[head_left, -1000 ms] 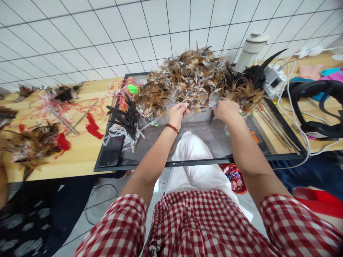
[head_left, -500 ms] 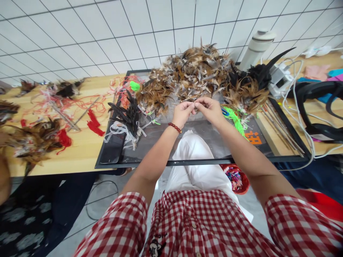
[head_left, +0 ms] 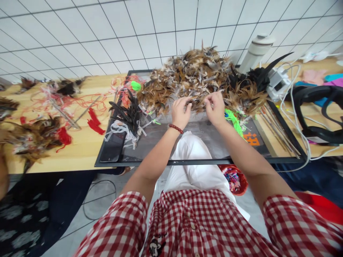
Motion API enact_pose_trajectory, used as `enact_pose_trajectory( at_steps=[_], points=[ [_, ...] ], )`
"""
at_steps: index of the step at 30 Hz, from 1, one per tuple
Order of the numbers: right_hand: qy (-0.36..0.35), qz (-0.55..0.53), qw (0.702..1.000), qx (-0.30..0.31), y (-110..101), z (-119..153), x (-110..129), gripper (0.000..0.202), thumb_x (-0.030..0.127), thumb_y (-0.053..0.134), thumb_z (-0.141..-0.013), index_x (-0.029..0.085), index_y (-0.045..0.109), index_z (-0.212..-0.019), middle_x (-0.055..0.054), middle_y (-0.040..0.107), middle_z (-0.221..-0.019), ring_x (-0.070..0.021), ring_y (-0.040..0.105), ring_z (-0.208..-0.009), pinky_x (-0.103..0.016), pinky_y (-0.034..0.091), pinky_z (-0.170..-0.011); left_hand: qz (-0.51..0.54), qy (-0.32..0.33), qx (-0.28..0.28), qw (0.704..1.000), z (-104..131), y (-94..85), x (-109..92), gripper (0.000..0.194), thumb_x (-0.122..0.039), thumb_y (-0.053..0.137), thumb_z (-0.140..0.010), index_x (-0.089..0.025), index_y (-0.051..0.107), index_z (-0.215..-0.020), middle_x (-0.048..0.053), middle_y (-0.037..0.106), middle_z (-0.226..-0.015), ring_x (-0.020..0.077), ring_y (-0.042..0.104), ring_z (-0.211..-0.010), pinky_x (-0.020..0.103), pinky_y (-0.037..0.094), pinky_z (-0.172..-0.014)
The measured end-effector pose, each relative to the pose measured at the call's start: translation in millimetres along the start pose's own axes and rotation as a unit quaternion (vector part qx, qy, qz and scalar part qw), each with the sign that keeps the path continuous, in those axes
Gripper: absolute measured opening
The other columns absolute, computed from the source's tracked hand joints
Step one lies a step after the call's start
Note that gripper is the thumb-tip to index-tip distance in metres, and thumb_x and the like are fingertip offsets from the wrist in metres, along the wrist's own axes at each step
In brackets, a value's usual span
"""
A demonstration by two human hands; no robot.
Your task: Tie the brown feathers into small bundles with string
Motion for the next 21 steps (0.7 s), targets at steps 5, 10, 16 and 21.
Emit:
enact_pose_trajectory(
  at_steps=[5, 10, 16, 21],
  points=[
    [-0.071, -0.05, 0.995, 0.041, 6, 7, 24, 0.036, 0.048, 0.043, -0.102, 0.022, 0.067, -0.096, -0.011, 0.06, -0.102, -0.0265, 0.057, -0.102, -0.043, 0.048, -0.093, 0.007, 0.013, 0.081, 0.997, 4, 8.5, -3, 0.008, -0.017, 0.074, -0.082, -0.023, 0.08, -0.083, 0.006, 0.08, -0.099, 0.0217, 0.068, -0.105, 0.035, 0.047, -0.107],
    [-0.058, -0.011, 0.995, 0.083, 8, 6, 15, 0.031, 0.041, 0.047, -0.101, 0.023, 0.073, -0.106, -0.012, 0.063, -0.107, -0.027, 0.058, -0.103, -0.043, 0.047, -0.092, 0.091, -0.09, 0.031, 0.991, -4, 5.8, 13, 0.012, -0.012, 0.072, -0.081, -0.019, 0.074, -0.071, 0.0, 0.073, -0.072, 0.0125, 0.065, -0.074, 0.024, 0.051, -0.082],
    [-0.068, 0.116, 0.969, 0.207, 20, 11, 0, 0.025, 0.03, 0.061, -0.092, 0.024, 0.079, -0.107, -0.013, 0.07, -0.107, -0.0311, 0.058, -0.105, -0.046, 0.044, -0.093, 0.182, -0.18, -0.089, 0.963, -12, -4.2, 15, 0.014, -0.009, 0.07, -0.083, -0.018, 0.067, -0.073, -0.003, 0.067, -0.067, 0.0071, 0.061, -0.066, 0.018, 0.046, -0.066],
    [-0.016, -0.003, 0.998, 0.054, 8, 1, 4, 0.033, 0.032, 0.047, -0.099, 0.022, 0.077, -0.108, -0.012, 0.073, -0.108, -0.0268, 0.065, -0.103, -0.041, 0.051, -0.092, 0.215, -0.296, -0.011, 0.931, -4, -1.0, 9, 0.013, -0.015, 0.073, -0.084, -0.017, 0.063, -0.076, -0.003, 0.068, -0.065, 0.0061, 0.06, -0.053, 0.018, 0.04, -0.052]
  ],
)
Point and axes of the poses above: each hand's wrist, its own z-axis away from the middle knuckle, its own y-axis out of the palm, x = y × z, the point moved 3 cm from there along -z, towards the middle knuckle
